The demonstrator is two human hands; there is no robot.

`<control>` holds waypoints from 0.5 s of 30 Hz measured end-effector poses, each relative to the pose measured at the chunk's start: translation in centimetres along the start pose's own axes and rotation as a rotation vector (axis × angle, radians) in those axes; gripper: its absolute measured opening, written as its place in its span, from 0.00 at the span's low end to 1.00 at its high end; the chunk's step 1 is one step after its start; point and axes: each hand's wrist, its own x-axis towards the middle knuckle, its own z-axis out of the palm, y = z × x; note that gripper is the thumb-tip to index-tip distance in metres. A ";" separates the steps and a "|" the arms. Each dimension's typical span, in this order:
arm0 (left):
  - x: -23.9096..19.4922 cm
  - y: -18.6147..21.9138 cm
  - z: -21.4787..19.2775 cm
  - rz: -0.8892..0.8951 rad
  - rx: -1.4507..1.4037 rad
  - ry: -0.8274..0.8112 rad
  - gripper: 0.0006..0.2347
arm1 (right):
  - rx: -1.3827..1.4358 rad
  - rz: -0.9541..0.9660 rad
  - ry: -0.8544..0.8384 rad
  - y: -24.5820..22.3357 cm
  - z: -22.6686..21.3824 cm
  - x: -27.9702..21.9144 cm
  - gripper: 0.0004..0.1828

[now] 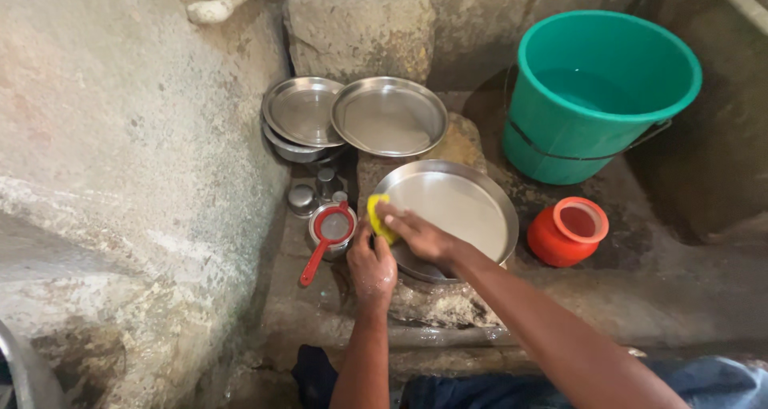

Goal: The person washes a metal plate using a yellow sponge and water from a green bucket. They scrub the plate, rinse it with water from a red cup, and repeat the process.

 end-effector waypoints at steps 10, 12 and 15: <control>-0.3 -0.5 0.4 0.011 0.077 0.004 0.19 | -0.274 0.082 0.097 4.2 2.4 5.2 0.43; -0.1 -0.2 0.4 0.005 0.117 0.002 0.20 | -0.308 0.155 0.230 5.9 2.6 8.0 0.46; 0.1 0.4 0.2 0.044 0.138 -0.016 0.21 | -0.287 0.338 0.420 6.9 2.8 11.4 0.48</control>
